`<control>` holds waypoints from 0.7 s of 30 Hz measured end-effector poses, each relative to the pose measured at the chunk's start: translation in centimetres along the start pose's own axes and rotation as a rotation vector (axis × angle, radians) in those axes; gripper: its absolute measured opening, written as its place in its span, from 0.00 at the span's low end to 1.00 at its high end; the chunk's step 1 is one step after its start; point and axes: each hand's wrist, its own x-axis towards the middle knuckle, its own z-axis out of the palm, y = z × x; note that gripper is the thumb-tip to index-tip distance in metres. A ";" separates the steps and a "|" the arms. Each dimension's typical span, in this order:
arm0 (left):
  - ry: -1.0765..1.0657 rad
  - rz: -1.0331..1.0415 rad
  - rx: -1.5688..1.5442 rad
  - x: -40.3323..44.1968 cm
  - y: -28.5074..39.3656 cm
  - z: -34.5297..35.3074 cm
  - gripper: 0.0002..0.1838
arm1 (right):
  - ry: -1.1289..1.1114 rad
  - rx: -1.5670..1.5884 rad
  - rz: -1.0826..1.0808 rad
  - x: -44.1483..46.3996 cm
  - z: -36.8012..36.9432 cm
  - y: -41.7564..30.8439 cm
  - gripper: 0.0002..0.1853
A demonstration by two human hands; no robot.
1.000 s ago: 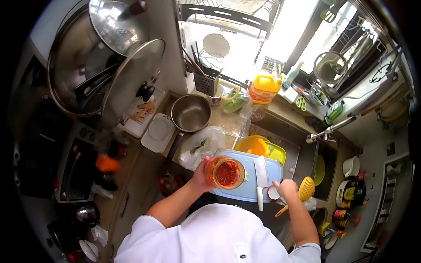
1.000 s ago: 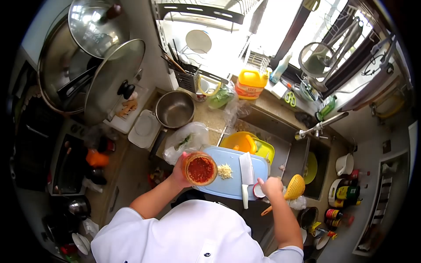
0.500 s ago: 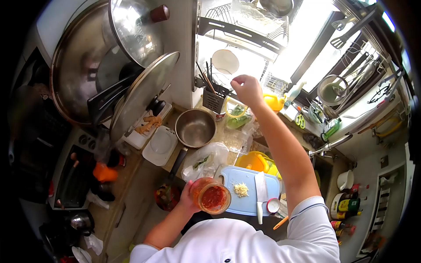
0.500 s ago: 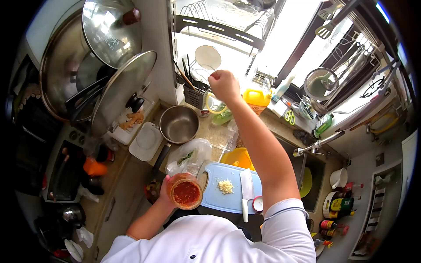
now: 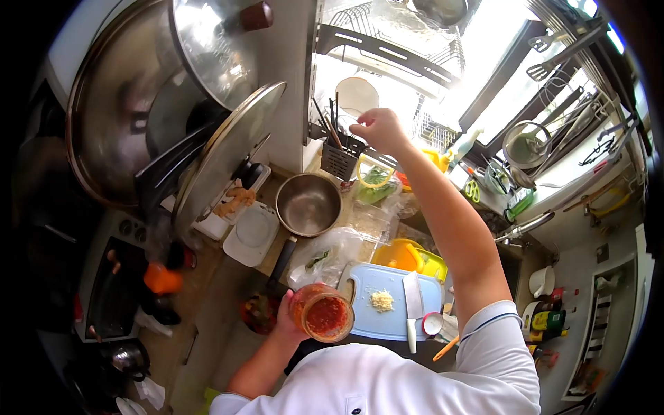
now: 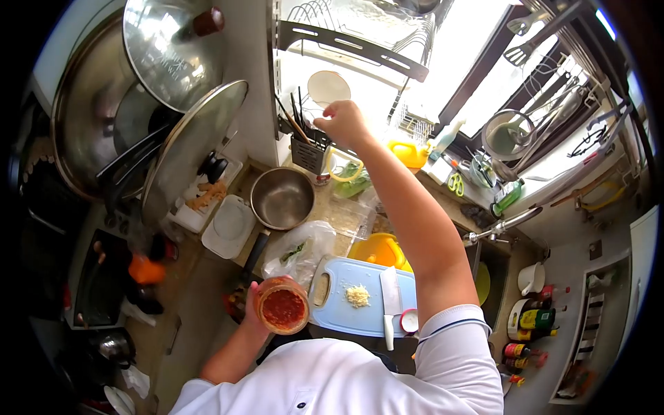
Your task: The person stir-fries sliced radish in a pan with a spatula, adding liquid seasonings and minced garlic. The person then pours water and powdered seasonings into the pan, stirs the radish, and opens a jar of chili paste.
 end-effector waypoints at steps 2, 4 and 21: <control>0.014 -0.004 -0.004 0.0 0.2 0.2 0.44 | 0.007 -0.028 -0.056 -0.5 -0.2 -2.4 0.17; 0.022 0.012 0.021 0.0 0.4 0.4 0.45 | -0.141 -0.039 -0.041 -1.5 -0.2 -3.8 0.14; 0.045 0.038 0.015 -0.5 0.5 -1.0 0.45 | 0.381 0.224 -0.131 -1.2 2.8 -7.2 0.15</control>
